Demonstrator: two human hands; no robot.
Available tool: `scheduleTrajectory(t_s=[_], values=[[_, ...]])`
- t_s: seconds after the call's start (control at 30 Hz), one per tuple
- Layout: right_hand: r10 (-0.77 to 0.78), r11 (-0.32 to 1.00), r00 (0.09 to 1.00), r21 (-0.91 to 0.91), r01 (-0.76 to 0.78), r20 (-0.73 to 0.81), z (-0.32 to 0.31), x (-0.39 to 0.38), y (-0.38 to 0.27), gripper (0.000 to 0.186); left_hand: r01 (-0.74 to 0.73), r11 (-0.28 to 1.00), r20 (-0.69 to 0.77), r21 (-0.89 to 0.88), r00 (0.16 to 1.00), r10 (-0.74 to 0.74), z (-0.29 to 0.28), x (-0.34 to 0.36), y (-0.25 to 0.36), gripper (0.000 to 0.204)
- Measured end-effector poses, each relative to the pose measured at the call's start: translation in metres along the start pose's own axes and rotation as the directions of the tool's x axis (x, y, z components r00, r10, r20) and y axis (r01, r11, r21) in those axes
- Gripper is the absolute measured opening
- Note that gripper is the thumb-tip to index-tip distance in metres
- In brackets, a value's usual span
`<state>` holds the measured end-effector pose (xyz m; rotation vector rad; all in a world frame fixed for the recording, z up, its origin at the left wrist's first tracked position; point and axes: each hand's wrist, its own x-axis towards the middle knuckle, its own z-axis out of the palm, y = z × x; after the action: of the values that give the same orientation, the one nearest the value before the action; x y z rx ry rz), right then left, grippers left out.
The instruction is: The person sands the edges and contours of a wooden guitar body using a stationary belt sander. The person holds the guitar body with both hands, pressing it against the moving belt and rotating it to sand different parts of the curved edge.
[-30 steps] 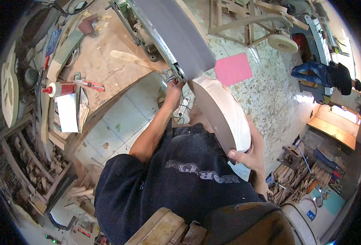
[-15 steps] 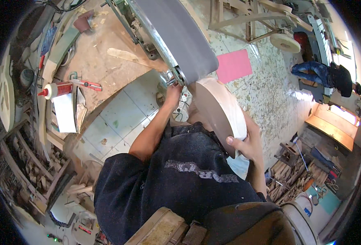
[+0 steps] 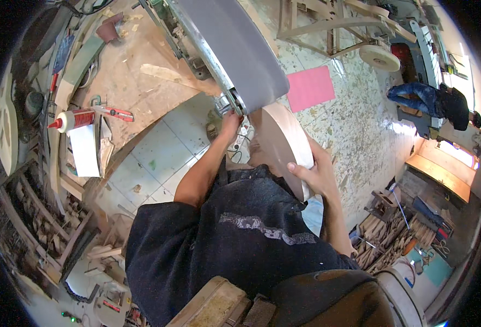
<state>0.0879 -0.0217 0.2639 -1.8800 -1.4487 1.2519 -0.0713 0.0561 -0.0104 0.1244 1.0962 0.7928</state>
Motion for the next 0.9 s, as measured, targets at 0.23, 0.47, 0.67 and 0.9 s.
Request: scheduleTrajectory(t_s=[0.23, 0.47, 0.67, 0.9], values=[[0.045, 0.999, 0.999, 0.022, -0.046, 0.006, 0.008, 0.011, -0.004, 0.087, -0.067, 0.991, 0.15, 0.118, 0.987, 0.049, -0.049, 0.064, -0.053, 0.02], [0.078, 0.997, 0.997, -0.019, -0.078, 0.027, 0.017, 0.026, -0.003, 0.083, 0.071, 0.987, 0.15, 0.142, 0.984, -0.092, -0.058, 0.07, -0.071, 0.033], [0.151, 0.987, 0.988, -0.069, -0.148, 0.042, 0.017, 0.039, -0.008, 0.082, 0.127, 0.98, 0.301, 0.154, 0.939, -0.169, -0.047, 0.056, -0.071, 0.033], [0.214, 0.954, 0.976, -0.225, -0.198, 0.049, 0.025, 0.057, -0.012, 0.082, 0.279, 0.95, 0.203, 0.14, 0.931, -0.304, -0.046, 0.044, -0.078, 0.027]])
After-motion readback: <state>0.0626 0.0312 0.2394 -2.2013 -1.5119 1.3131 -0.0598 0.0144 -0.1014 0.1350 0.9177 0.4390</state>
